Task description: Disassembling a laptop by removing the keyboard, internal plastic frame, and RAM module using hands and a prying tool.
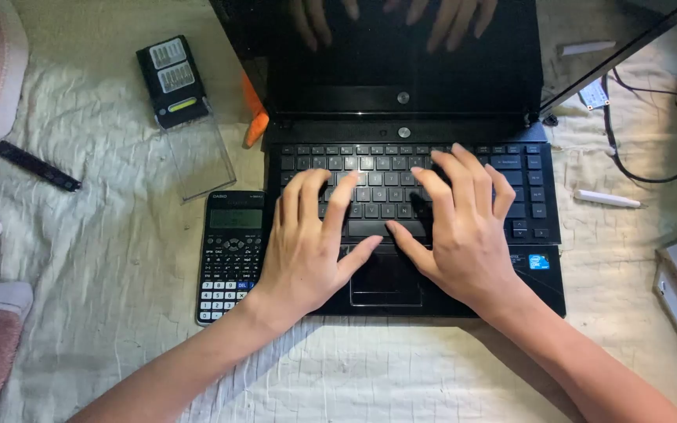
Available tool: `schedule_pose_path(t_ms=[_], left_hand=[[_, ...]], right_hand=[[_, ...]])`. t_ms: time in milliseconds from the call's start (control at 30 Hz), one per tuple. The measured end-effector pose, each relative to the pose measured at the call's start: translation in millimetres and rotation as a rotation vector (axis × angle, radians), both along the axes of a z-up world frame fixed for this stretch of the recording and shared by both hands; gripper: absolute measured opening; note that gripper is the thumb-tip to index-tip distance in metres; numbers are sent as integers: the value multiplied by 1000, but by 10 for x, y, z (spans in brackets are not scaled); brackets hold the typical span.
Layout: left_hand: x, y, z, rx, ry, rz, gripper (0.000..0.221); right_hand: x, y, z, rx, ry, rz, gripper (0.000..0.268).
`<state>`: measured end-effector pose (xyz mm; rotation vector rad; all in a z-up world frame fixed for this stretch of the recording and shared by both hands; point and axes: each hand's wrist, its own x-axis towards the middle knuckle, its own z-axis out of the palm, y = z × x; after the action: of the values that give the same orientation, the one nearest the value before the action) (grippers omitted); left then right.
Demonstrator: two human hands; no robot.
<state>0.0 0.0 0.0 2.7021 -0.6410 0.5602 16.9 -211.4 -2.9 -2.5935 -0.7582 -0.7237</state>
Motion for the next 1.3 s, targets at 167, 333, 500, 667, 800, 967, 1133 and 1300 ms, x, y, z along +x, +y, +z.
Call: schedule_pose_path(t_ms=[167,333,500,667,800,967,1133,1300], left_hand=[[-7,-8,-9,29,-18,93,79],[-26,-20,12,86,-111,204,79],[6,-23,14,94,-63,112,47],[92,-7,74,92,-16,45,39],[170,-11,291,31,53,-152,38],[398,42,235,292,188,-160,72],[626,33,407,326,354,-208,93],[851,-23,435,241,468,-164,105]], right_hand=[[8,-7,25,36,17,19,66],[-7,-13,22,35,-11,27,71],[-28,-8,7,89,29,50,60],[-28,-7,17,4,-87,39,29],[-7,-2,18,43,-69,67,31],[-5,-5,10,77,-18,60,45],[-3,-19,13,37,-144,-55,59],[-11,-31,13,95,-59,-39,66]])
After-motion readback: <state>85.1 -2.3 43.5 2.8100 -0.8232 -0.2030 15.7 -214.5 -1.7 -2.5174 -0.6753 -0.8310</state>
